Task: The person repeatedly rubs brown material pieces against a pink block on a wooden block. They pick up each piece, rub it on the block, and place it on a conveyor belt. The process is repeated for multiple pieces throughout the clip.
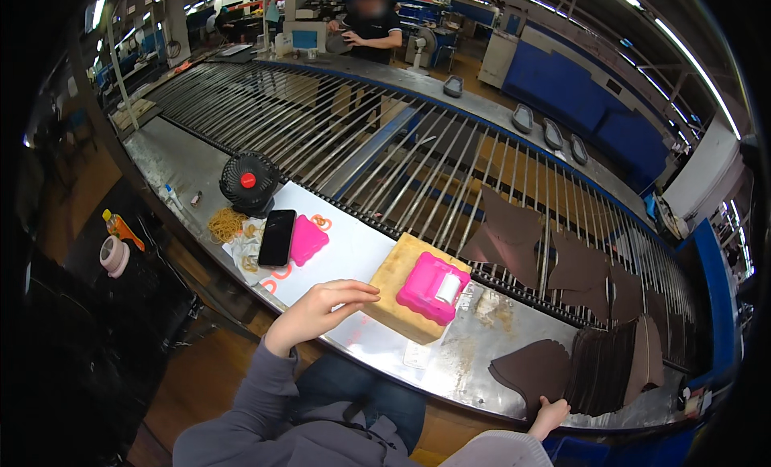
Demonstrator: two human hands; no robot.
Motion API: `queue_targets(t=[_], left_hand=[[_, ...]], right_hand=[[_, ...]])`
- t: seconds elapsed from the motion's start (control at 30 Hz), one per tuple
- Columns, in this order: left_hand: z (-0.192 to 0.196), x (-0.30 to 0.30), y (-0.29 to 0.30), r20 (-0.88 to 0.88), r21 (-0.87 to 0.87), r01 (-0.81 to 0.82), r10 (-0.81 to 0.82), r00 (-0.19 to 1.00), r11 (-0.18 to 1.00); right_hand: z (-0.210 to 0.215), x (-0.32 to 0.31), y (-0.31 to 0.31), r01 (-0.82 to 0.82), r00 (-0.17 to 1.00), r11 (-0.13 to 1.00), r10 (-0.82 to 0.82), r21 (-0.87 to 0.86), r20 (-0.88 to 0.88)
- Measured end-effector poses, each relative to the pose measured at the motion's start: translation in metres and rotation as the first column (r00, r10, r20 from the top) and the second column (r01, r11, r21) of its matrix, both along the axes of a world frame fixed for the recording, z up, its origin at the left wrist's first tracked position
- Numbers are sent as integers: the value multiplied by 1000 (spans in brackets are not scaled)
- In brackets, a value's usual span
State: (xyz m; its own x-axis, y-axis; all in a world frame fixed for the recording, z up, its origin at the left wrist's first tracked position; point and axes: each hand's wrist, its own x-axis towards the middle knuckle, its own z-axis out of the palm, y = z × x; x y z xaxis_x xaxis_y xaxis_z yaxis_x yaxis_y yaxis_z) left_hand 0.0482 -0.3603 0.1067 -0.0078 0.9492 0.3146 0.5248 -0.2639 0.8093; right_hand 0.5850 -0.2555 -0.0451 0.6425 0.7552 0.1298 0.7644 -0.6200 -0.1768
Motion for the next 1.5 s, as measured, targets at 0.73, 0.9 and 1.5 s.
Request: queue_targets(t=[0.73,0.9,1.5], left_hand=[[-47,-30,0,35,-108,25,-22,999,994],[-47,-33,-1,45,-96,11,-7,999,995],[60,-18,88,-37,382,400,-419,907,833]], right_hand=[[26,-13,8,155,988,980,-157,-128,-6],[43,-32,7,113,993,988,-116,-107,-29],[264,-126,-4,-561,484,320,875,763,-11]])
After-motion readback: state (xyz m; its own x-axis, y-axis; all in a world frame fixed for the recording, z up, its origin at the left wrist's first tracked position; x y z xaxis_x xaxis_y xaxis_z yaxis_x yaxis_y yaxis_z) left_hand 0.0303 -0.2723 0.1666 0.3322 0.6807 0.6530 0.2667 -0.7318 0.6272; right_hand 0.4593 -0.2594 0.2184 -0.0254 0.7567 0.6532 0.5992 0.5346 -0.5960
